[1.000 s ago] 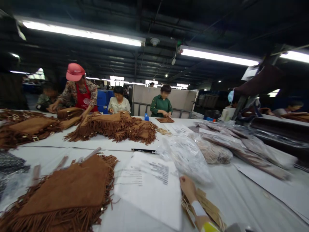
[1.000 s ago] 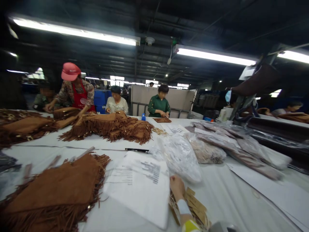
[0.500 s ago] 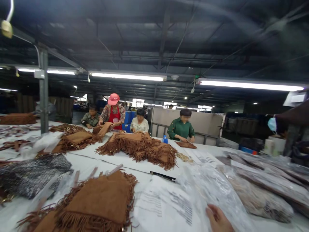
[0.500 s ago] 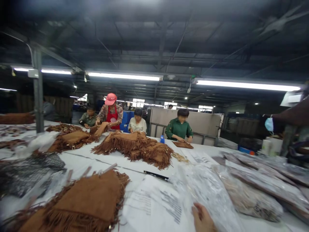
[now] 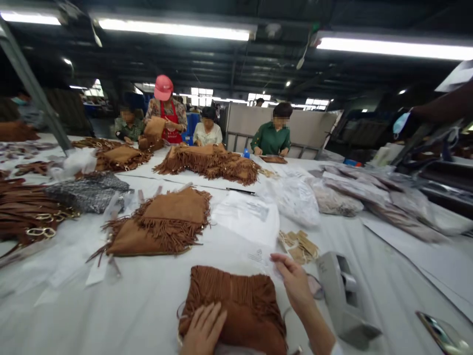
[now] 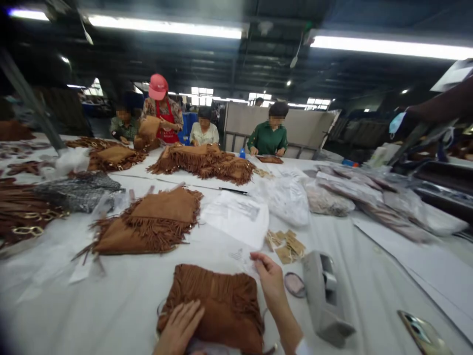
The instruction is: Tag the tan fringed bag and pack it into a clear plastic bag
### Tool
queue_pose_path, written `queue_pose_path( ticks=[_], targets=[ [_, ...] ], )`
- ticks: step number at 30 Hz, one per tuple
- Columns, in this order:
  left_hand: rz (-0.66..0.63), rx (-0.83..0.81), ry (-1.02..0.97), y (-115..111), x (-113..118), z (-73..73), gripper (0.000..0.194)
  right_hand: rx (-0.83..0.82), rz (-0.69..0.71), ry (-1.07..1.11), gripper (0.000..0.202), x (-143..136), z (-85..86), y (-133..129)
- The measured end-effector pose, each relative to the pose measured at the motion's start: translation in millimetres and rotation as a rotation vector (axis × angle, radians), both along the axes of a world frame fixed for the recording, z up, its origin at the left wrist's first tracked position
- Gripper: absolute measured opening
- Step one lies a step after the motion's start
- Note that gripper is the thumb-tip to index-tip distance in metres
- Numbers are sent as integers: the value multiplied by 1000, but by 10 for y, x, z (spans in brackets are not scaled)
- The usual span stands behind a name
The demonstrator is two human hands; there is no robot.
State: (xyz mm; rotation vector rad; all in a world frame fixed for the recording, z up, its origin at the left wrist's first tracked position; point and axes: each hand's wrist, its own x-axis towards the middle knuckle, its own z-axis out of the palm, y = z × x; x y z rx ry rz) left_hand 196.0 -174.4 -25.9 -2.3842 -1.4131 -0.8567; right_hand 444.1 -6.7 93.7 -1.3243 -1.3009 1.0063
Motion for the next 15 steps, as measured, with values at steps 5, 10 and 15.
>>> queue_pose_path(
  ticks=[5, 10, 15],
  targets=[
    [40, -370, -172, -143, -34, 85, 58, -251, 9, 147, 46, 20, -405, -610],
    [90, -425, -314, -153, 5, 159, 43, -334, 73, 89, 45, 37, -618, -984],
    [94, -389, -462, -173, 100, 407, 47, -232, 153, -66, 42, -53, -488, -1206]
  ],
)
